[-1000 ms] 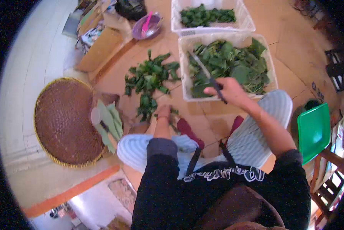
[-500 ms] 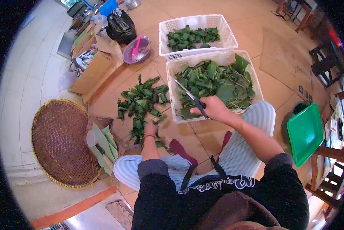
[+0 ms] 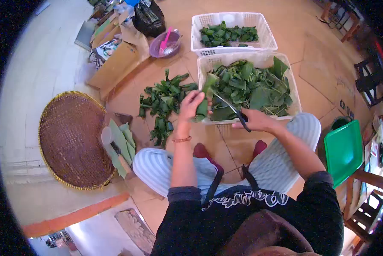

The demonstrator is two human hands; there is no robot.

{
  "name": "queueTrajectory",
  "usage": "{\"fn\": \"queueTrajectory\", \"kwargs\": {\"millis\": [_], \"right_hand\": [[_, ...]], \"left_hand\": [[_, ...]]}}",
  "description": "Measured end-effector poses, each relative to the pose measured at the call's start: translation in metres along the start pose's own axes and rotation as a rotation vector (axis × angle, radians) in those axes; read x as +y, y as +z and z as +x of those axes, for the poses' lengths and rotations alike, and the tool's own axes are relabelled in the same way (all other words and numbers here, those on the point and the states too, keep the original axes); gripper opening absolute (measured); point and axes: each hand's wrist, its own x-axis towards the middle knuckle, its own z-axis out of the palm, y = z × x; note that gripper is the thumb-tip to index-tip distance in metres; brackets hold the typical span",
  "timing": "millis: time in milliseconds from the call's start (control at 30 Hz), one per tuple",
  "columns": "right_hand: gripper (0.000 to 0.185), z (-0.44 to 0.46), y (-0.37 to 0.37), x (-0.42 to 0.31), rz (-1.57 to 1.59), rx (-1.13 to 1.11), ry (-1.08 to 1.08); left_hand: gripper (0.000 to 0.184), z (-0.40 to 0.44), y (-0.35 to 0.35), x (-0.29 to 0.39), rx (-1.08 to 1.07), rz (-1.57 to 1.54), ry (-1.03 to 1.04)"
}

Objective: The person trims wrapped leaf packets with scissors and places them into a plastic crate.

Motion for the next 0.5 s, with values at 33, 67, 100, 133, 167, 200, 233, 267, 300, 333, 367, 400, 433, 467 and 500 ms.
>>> {"fn": "queueTrajectory", "kwargs": {"millis": [33,67,100,133,167,200,233,267,300,333,367,400,433,467,500], "right_hand": [[0.064,-0.003,0.003,0.002,-0.007,-0.011,0.006],[0.064,-0.010,0.008,0.006,-0.009,-0.027,0.023],[0.065,-0.013,0.009,0.007,-0.016,-0.035,0.034],[0.065,-0.015,0.009,0.008,-0.021,-0.028,0.039],[0.065,-0.017,0.009,0.008,-0.026,-0.020,0.044],[0.065,-0.018,0.008,0.007,-0.033,-0.011,0.049],[0.065,-0.020,0.007,0.006,-0.029,-0.002,0.055],[0.066,-0.022,0.005,0.005,-0.024,0.006,0.061],[0.066,-0.023,0.005,0.005,-0.020,0.014,0.065],[0.064,-0.023,0.007,0.009,-0.048,0.067,0.018],[0.063,-0.023,0.007,0.009,-0.069,0.086,0.026],[0.062,-0.023,0.007,0.010,-0.091,0.104,0.034],[0.061,-0.024,0.008,0.010,-0.113,0.121,0.042],[0.059,-0.024,0.009,0.010,-0.105,0.143,0.050],[0.057,-0.025,0.010,0.011,-0.099,0.164,0.056]], "left_hand": [[0.019,0.000,0.005,-0.005,-0.041,0.028,-0.005],[0.018,-0.004,0.012,-0.014,-0.060,0.123,0.031],[0.017,-0.003,0.016,-0.019,-0.081,0.221,0.077],[0.016,-0.003,0.021,-0.025,-0.103,0.320,0.125],[0.015,-0.003,0.026,-0.031,-0.125,0.418,0.174],[0.013,-0.005,0.032,-0.032,-0.120,0.403,0.097],[0.013,-0.007,0.039,-0.033,-0.126,0.413,0.137],[0.013,-0.009,0.045,-0.034,-0.132,0.423,0.177],[0.013,-0.010,0.049,-0.034,-0.136,0.434,0.219],[0.015,-0.011,0.052,-0.032,-0.132,0.443,0.204],[0.015,-0.010,0.051,-0.036,-0.127,0.456,0.222],[0.015,-0.008,0.051,-0.038,-0.122,0.468,0.240],[0.015,-0.008,0.050,-0.041,-0.117,0.480,0.257],[0.015,-0.008,0.049,-0.044,-0.111,0.412,0.172],[0.016,-0.011,0.054,-0.038,-0.103,0.343,0.088]]}}
